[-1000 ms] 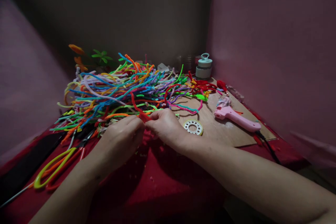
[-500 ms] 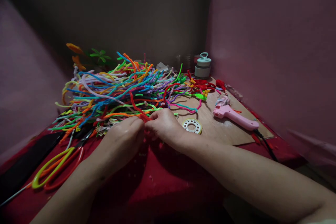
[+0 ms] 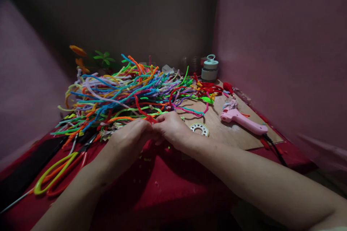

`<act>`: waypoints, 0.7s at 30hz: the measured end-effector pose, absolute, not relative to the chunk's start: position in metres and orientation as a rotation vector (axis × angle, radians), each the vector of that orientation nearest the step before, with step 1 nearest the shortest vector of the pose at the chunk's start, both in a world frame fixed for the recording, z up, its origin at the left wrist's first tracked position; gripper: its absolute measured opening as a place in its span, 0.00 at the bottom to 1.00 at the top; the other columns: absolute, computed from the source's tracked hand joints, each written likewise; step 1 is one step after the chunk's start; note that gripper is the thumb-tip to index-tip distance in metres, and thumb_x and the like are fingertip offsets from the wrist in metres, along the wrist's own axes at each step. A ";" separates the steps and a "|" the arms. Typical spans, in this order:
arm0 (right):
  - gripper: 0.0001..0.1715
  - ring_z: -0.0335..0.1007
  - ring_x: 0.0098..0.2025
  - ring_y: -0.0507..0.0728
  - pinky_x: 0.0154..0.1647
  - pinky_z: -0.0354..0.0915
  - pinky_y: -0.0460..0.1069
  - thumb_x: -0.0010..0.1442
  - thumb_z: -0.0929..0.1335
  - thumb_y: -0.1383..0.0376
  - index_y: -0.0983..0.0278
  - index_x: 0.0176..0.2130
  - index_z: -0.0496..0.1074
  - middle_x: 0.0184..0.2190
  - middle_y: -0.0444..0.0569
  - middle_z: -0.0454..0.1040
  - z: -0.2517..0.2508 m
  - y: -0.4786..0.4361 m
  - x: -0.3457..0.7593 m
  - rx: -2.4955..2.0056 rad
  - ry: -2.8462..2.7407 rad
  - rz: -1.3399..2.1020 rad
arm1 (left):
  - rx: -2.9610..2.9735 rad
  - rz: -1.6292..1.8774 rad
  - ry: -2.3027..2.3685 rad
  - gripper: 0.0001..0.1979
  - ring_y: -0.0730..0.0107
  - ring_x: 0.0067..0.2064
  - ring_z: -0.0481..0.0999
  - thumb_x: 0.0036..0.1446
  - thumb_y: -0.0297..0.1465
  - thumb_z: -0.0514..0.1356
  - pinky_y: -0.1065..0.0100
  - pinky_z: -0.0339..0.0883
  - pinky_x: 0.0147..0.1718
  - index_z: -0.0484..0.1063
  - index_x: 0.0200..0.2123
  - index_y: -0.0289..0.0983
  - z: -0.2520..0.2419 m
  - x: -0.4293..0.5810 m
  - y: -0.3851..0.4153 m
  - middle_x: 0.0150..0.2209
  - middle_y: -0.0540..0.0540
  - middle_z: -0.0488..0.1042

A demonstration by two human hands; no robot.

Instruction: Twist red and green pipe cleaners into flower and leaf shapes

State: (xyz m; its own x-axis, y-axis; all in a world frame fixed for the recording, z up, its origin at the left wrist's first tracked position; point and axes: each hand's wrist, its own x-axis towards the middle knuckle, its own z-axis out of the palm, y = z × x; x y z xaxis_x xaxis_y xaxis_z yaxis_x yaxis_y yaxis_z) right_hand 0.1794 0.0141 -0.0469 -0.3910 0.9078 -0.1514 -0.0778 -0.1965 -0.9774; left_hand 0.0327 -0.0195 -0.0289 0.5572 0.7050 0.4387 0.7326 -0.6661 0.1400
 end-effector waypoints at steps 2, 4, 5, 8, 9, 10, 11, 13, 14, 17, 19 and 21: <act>0.05 0.59 0.14 0.47 0.15 0.59 0.44 0.44 0.66 0.71 0.67 0.19 0.66 0.15 0.43 0.67 -0.047 0.015 0.179 -0.976 -1.278 1.729 | -2.761 -0.889 -1.339 0.03 0.73 0.30 0.67 0.54 0.24 0.54 0.71 0.61 0.29 0.64 0.30 0.36 -0.023 0.031 -0.019 0.29 0.50 0.67; 0.04 0.59 0.14 0.47 0.16 0.59 0.44 0.43 0.67 0.71 0.67 0.20 0.66 0.15 0.43 0.67 -0.045 0.015 0.179 -0.912 -1.236 1.777 | -2.809 -1.095 -1.471 0.02 0.73 0.31 0.69 0.52 0.26 0.57 0.71 0.63 0.30 0.65 0.32 0.37 -0.017 0.030 -0.019 0.30 0.49 0.68; 0.03 0.59 0.15 0.48 0.16 0.60 0.44 0.43 0.67 0.71 0.67 0.20 0.66 0.15 0.43 0.66 -0.043 0.014 0.179 -0.884 -1.219 1.796 | -2.838 -1.223 -1.557 0.03 0.72 0.31 0.70 0.52 0.27 0.58 0.70 0.65 0.30 0.65 0.33 0.36 -0.014 0.030 -0.019 0.31 0.49 0.69; 0.03 0.60 0.16 0.48 0.17 0.60 0.44 0.42 0.67 0.72 0.67 0.20 0.67 0.14 0.42 0.65 -0.040 0.014 0.180 -0.840 -1.200 1.804 | -2.819 -1.654 -1.895 0.09 0.71 0.27 0.73 0.50 0.29 0.60 0.69 0.67 0.28 0.63 0.35 0.36 -0.011 0.032 -0.019 0.26 0.51 0.70; 0.04 0.60 0.16 0.48 0.17 0.60 0.44 0.42 0.67 0.72 0.67 0.20 0.67 0.14 0.42 0.65 -0.040 0.014 0.181 -0.827 -1.205 1.802 | -2.782 -1.761 -1.995 0.12 0.71 0.25 0.73 0.48 0.30 0.61 0.69 0.68 0.26 0.62 0.36 0.36 -0.011 0.033 -0.018 0.24 0.52 0.70; 0.04 0.60 0.16 0.48 0.17 0.60 0.45 0.42 0.67 0.72 0.67 0.19 0.67 0.14 0.42 0.65 -0.040 0.014 0.181 -0.814 -1.211 1.801 | -2.733 -1.840 -2.069 0.16 0.71 0.24 0.73 0.46 0.30 0.62 0.69 0.68 0.25 0.62 0.38 0.36 -0.011 0.034 -0.018 0.22 0.53 0.69; 0.04 0.60 0.16 0.48 0.18 0.60 0.45 0.43 0.67 0.72 0.67 0.19 0.66 0.14 0.42 0.65 -0.041 0.014 0.181 -0.797 -1.215 1.800 | -2.690 -1.880 -2.122 0.19 0.72 0.23 0.72 0.45 0.30 0.63 0.70 0.67 0.24 0.61 0.40 0.35 -0.012 0.035 -0.017 0.21 0.55 0.69; 0.04 0.59 0.16 0.48 0.18 0.59 0.45 0.43 0.66 0.72 0.67 0.19 0.67 0.14 0.42 0.65 -0.041 0.013 0.182 -0.769 -1.230 1.798 | -2.629 -1.881 -2.184 0.24 0.75 0.19 0.68 0.43 0.31 0.65 0.72 0.64 0.20 0.61 0.44 0.34 -0.013 0.036 -0.016 0.20 0.56 0.68; 0.04 0.58 0.15 0.47 0.18 0.59 0.44 0.43 0.66 0.72 0.68 0.20 0.67 0.14 0.42 0.65 -0.041 0.013 0.182 -0.766 -1.238 1.796 | -2.626 -1.862 -2.192 0.24 0.77 0.19 0.67 0.43 0.32 0.65 0.73 0.63 0.19 0.61 0.45 0.34 -0.013 0.036 -0.016 0.20 0.56 0.67; 0.03 0.58 0.15 0.47 0.17 0.57 0.44 0.44 0.66 0.71 0.68 0.20 0.68 0.14 0.43 0.66 -0.038 0.011 0.182 -0.790 -1.268 1.800 | -2.779 -1.753 -2.165 0.19 0.75 0.23 0.70 0.45 0.32 0.63 0.74 0.63 0.21 0.66 0.41 0.33 -0.012 0.036 -0.018 0.24 0.51 0.71; 0.04 0.58 0.14 0.47 0.17 0.57 0.44 0.44 0.66 0.70 0.68 0.20 0.68 0.14 0.43 0.66 -0.036 0.011 0.182 -0.806 -1.259 1.819 | -2.913 -1.700 -2.132 0.14 0.72 0.28 0.73 0.48 0.32 0.62 0.74 0.65 0.23 0.69 0.39 0.33 -0.010 0.035 -0.019 0.29 0.47 0.74; 0.04 0.58 0.14 0.47 0.16 0.57 0.44 0.44 0.66 0.69 0.68 0.20 0.68 0.14 0.43 0.66 -0.035 0.011 0.182 -0.794 -1.245 1.833 | -2.987 -1.680 -2.117 0.13 0.71 0.30 0.74 0.51 0.32 0.59 0.74 0.66 0.24 0.69 0.40 0.33 -0.009 0.034 -0.020 0.31 0.47 0.75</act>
State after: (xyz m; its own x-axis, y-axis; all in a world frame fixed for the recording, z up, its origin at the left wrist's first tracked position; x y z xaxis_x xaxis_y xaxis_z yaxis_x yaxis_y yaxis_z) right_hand 0.1823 0.0110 -0.0345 -0.5116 0.8561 -0.0733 -0.2477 -0.2287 -0.9415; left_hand 0.0336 -0.0199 -0.0089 0.2653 0.9592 0.0976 0.3126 -0.1813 0.9324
